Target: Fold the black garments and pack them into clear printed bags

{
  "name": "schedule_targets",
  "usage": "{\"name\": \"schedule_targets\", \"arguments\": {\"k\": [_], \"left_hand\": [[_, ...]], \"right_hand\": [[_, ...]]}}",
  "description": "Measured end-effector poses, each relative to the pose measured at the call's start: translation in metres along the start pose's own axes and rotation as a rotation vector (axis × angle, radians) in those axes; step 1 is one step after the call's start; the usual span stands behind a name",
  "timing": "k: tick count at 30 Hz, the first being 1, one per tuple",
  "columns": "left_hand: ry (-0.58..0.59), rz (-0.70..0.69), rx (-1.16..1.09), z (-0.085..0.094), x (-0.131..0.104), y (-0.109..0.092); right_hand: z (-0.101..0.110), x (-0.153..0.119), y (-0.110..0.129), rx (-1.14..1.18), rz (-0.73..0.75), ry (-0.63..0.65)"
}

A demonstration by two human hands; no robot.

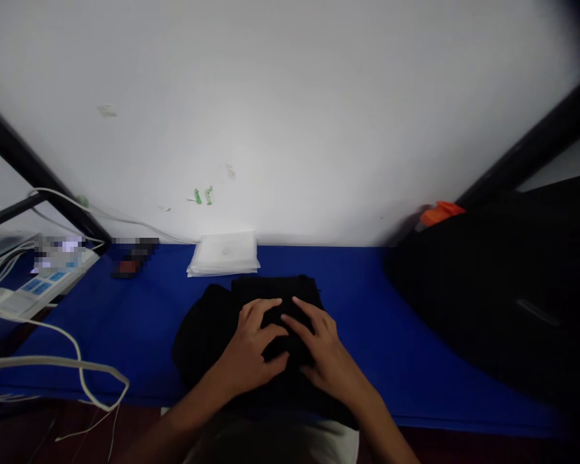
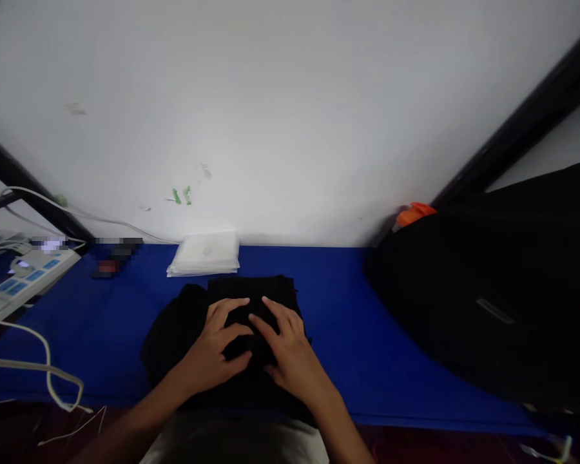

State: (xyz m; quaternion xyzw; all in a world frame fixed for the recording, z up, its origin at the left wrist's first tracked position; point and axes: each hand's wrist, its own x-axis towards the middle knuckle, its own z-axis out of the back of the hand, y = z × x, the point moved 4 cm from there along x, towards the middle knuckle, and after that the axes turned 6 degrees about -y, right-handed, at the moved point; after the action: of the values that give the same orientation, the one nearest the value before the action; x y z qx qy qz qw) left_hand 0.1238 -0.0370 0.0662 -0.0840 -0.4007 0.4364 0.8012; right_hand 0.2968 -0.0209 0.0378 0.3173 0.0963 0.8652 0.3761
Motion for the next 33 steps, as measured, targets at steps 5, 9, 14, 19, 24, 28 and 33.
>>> {"name": "schedule_targets", "arguments": {"k": [5, 9, 14, 19, 24, 28, 33], "left_hand": [[0.167, -0.027, -0.150, 0.030, 0.024, 0.045], [0.117, 0.176, 0.371, 0.054, 0.047, 0.126], [0.174, 0.219, 0.515, 0.063, 0.056, 0.179], [0.140, 0.145, 0.558, 0.070, 0.055, 0.167], [0.017, -0.098, 0.551, 0.077, 0.045, 0.112], [-0.008, -0.289, 0.486, 0.077, 0.031, 0.057], [0.114, -0.345, 0.295, 0.067, 0.013, 0.017]], "right_hand": [[-0.001, 0.013, 0.012, 0.054, 0.149, 0.020], [-0.003, 0.010, 0.013, 0.060, 0.128, 0.024], [-0.009, 0.001, 0.015, 0.033, 0.026, 0.127], [-0.008, -0.008, 0.015, 0.040, -0.042, 0.197], [0.009, -0.001, 0.027, 0.027, 0.177, 0.098], [0.030, 0.017, 0.060, 0.043, 0.490, -0.167], [0.025, 0.034, 0.082, 0.047, 0.556, -0.302]]}}
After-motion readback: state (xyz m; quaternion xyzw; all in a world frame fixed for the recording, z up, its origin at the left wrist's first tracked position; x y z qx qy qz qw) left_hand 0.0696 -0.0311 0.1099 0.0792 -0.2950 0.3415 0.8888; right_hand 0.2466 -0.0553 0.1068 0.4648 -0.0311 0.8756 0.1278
